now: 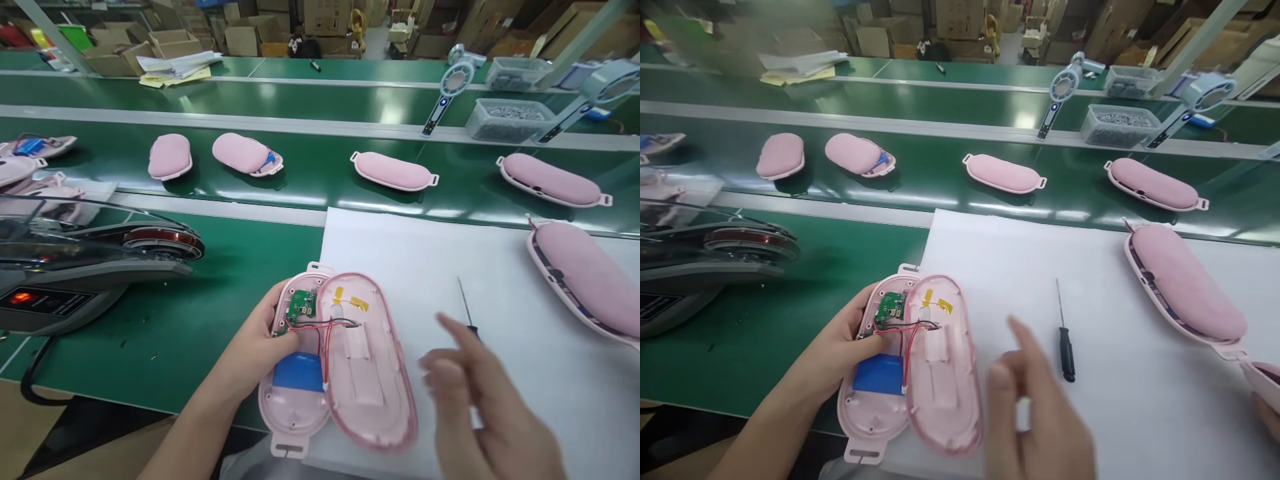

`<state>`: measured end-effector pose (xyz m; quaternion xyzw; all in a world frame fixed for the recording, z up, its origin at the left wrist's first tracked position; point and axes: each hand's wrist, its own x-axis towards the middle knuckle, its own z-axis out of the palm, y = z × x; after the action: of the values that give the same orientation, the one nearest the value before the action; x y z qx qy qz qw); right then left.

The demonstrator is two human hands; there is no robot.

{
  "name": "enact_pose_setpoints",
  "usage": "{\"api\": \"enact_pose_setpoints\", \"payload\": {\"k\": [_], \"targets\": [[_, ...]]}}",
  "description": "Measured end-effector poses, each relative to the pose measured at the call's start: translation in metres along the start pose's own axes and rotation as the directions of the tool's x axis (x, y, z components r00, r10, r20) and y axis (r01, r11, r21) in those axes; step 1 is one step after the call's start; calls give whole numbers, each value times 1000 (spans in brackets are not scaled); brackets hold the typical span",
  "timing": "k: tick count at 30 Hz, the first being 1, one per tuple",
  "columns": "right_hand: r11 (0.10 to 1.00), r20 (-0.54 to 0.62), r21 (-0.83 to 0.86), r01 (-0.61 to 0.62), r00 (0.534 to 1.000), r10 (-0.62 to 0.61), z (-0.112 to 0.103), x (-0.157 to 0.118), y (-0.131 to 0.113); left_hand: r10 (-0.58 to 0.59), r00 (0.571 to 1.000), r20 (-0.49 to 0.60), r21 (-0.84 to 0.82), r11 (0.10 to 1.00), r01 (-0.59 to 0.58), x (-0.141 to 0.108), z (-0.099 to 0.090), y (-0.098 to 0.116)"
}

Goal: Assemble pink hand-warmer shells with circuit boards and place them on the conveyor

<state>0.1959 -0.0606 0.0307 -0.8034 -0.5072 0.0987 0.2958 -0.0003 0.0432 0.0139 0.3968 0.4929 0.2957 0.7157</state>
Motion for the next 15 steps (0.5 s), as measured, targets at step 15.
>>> {"api": "enact_pose_setpoints", "payload": {"k": [15], "targets": [[972,-296,57,-227,926,234,-10,9,47,-29,998,-48,84,996,33,-8,14,12]]}}
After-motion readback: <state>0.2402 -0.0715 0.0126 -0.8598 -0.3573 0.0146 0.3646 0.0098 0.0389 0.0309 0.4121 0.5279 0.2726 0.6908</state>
